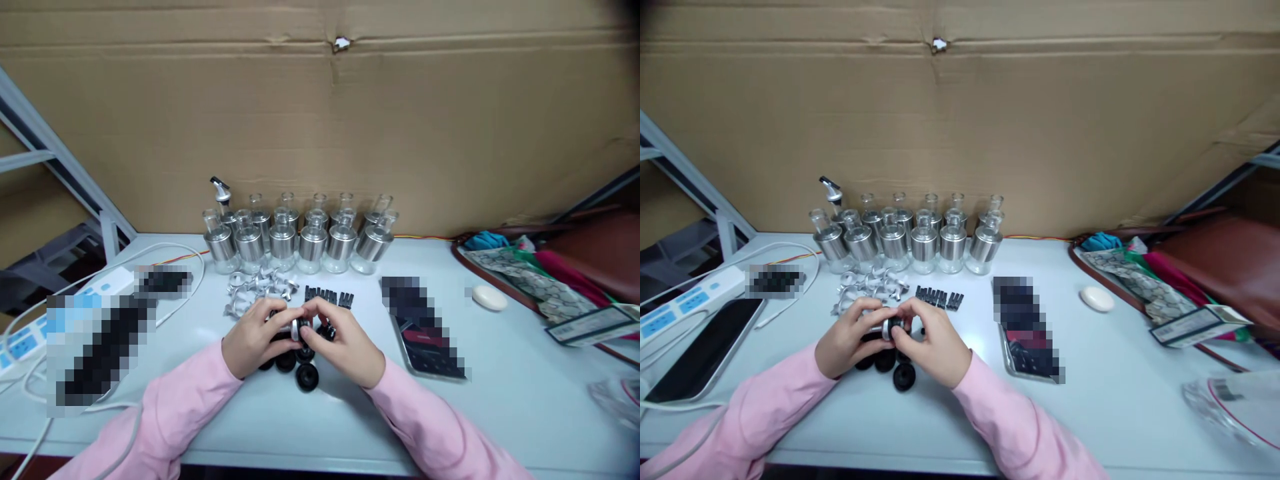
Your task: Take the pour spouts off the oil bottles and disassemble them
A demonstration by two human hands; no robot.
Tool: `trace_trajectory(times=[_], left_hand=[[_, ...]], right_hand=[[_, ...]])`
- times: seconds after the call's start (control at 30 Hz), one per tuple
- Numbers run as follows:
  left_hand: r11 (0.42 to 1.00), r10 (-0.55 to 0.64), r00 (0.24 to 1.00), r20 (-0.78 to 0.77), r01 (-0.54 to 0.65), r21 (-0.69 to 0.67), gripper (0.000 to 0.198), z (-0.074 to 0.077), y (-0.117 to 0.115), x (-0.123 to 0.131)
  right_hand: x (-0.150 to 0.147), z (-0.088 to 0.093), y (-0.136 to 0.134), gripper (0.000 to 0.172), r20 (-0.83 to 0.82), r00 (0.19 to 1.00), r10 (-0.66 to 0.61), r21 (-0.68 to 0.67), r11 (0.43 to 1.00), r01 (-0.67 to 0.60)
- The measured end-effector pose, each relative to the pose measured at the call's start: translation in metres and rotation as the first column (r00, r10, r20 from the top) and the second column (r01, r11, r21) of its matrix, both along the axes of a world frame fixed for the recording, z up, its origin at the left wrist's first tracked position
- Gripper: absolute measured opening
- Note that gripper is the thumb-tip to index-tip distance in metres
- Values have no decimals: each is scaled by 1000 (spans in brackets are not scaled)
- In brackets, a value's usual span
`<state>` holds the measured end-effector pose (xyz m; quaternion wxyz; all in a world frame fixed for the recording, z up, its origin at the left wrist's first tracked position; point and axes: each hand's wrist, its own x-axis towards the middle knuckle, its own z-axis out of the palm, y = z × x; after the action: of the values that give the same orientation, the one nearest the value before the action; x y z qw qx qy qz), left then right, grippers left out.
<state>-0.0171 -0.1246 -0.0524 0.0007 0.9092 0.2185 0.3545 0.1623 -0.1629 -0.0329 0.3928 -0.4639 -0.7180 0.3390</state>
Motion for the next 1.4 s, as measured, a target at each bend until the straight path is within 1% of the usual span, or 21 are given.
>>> trace_trajectory(times=[0.13, 0.3, 0.37, 0.5, 0.57, 0.63, 0.73, 0.87, 0.93, 1.03, 1.13, 1.23, 1.4], left_hand=[[999, -32, 999, 3, 32, 43, 35, -1, 2, -2], [997, -64, 998, 5, 64, 42, 44, 1, 3, -2], [997, -61, 998, -12, 61, 36, 43, 1, 2, 0], [997, -65, 997, -42, 67, 50, 40, 0, 1, 3], [997, -54, 998, -24, 55, 57, 39, 0, 1, 3], [998, -26, 1000, -16, 27, 65, 36, 0, 1, 3], [995, -6, 999, -34, 9, 98, 35, 1, 3, 2], [979, 36, 998, -52, -24, 203, 40, 3, 5, 1], [966, 63, 997, -48, -49, 255, 43, 4, 5, 0], [954, 79, 996, -36, -66, 291, 45, 7, 6, 0], [949, 75, 997, -30, -62, 309, 44, 9, 6, 0], [962, 43, 998, -34, -33, 269, 43, 8, 5, 0], [993, -22, 999, -35, 25, 113, 45, 3, 5, -3]], right_hand=[[0, -2, 0, 11, -6, 1000, 18, -30, 999, -19], [-1, -5, 0, 16, -99, 995, 30, -99, 994, -40], [-2, -6, 0, 17, -129, 992, 13, -129, 991, -30], [-5, -5, -2, 17, -116, 993, -11, -166, 986, -8], [-6, -4, -2, 19, -158, 987, -23, -189, 982, -8], [-7, -4, -2, 26, -230, 972, -36, -226, 974, -18], [-7, -6, -2, 32, -296, 954, -50, -278, 960, -36], [-6, -8, -1, 30, -341, 938, -59, -301, 952, -50], [-6, -7, 0, 29, -381, 924, -45, -324, 942, -87], [-6, -2, 0, 29, -436, 900, -13, -357, 920, -159], [-6, 1, -1, 29, -437, 900, -9, -363, 917, -167], [-5, 2, -2, 27, -400, 916, -23, -360, 923, -134], [-5, 2, -3, 24, -360, 933, -10, -320, 941, -113]])
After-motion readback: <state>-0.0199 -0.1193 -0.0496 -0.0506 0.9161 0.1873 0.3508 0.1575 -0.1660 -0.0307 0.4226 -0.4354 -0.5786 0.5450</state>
